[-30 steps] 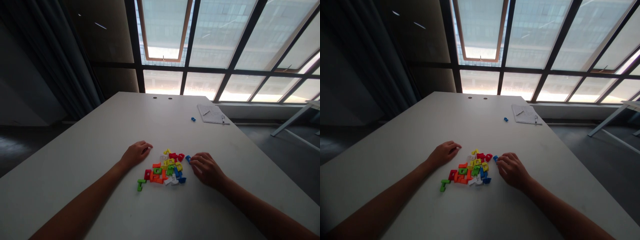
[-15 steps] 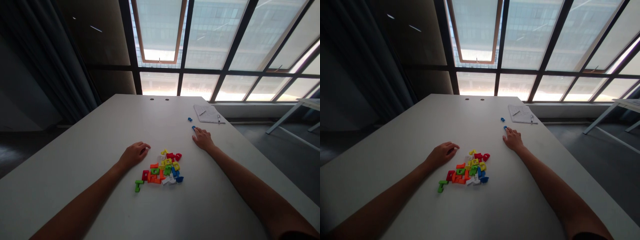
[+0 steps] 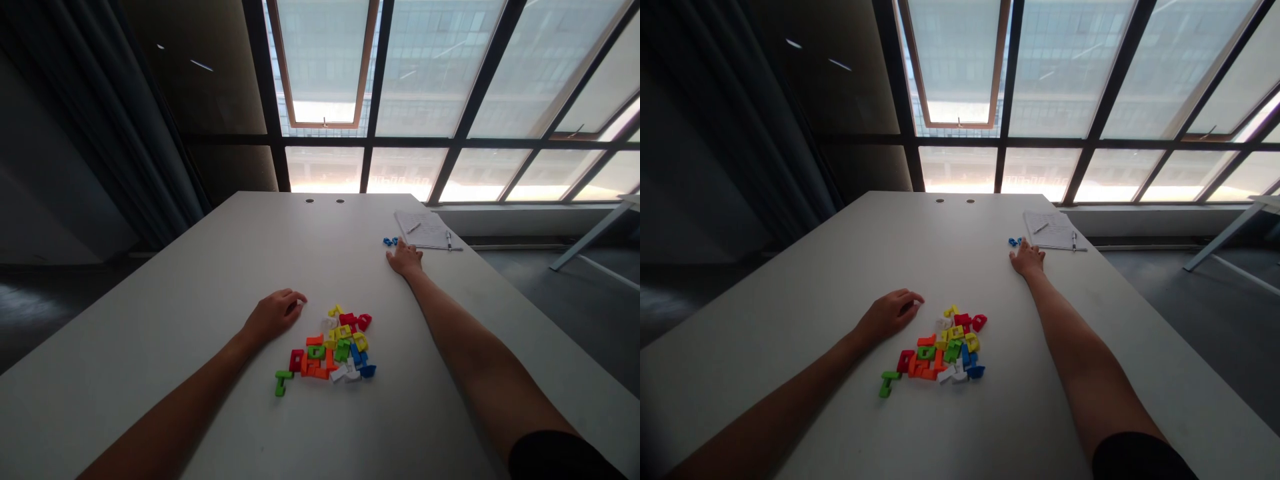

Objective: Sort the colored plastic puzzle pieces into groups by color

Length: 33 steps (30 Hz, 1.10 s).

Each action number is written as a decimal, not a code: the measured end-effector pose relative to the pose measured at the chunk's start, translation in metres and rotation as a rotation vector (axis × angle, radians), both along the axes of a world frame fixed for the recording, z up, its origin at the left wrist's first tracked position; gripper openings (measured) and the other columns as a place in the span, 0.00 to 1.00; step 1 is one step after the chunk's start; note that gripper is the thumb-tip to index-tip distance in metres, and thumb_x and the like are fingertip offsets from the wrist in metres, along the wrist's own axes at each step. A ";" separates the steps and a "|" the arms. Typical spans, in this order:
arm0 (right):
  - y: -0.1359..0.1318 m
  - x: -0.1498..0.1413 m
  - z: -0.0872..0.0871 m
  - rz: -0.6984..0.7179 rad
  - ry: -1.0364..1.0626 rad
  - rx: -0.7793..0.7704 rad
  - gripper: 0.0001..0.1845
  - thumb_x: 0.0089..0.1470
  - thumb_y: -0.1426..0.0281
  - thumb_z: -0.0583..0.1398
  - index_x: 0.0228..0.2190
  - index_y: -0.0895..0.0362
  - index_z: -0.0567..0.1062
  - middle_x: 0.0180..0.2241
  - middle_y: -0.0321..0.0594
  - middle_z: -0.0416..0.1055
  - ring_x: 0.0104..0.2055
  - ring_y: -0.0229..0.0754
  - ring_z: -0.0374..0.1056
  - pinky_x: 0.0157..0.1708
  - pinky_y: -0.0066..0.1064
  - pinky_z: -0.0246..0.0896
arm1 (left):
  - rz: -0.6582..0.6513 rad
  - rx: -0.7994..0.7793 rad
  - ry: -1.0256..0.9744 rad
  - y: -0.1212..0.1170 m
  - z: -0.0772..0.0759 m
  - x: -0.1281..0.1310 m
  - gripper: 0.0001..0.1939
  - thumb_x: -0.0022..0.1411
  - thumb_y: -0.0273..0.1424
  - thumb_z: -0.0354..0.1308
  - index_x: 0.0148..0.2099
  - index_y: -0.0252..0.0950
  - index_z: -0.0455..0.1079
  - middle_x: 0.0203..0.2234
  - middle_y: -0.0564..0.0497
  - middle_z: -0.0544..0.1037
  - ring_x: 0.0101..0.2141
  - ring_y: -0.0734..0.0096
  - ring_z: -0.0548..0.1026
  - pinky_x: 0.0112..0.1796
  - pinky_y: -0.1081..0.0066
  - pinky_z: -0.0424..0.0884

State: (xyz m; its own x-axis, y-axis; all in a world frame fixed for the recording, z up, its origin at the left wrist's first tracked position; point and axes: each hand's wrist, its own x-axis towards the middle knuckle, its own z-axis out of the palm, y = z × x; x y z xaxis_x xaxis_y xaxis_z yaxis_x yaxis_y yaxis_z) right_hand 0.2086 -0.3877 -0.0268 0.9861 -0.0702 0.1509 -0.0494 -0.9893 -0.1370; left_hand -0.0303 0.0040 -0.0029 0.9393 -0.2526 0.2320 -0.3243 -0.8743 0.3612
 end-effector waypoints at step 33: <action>-0.004 -0.290 0.002 0.906 -0.377 0.288 0.16 0.67 0.73 0.60 0.55 0.54 0.77 0.52 0.48 0.79 0.55 0.51 0.73 0.55 0.48 0.70 | 0.009 0.023 0.001 -0.002 0.003 -0.002 0.17 0.74 0.39 0.51 0.51 0.44 0.80 0.42 0.49 0.82 0.40 0.63 0.79 0.38 0.67 0.71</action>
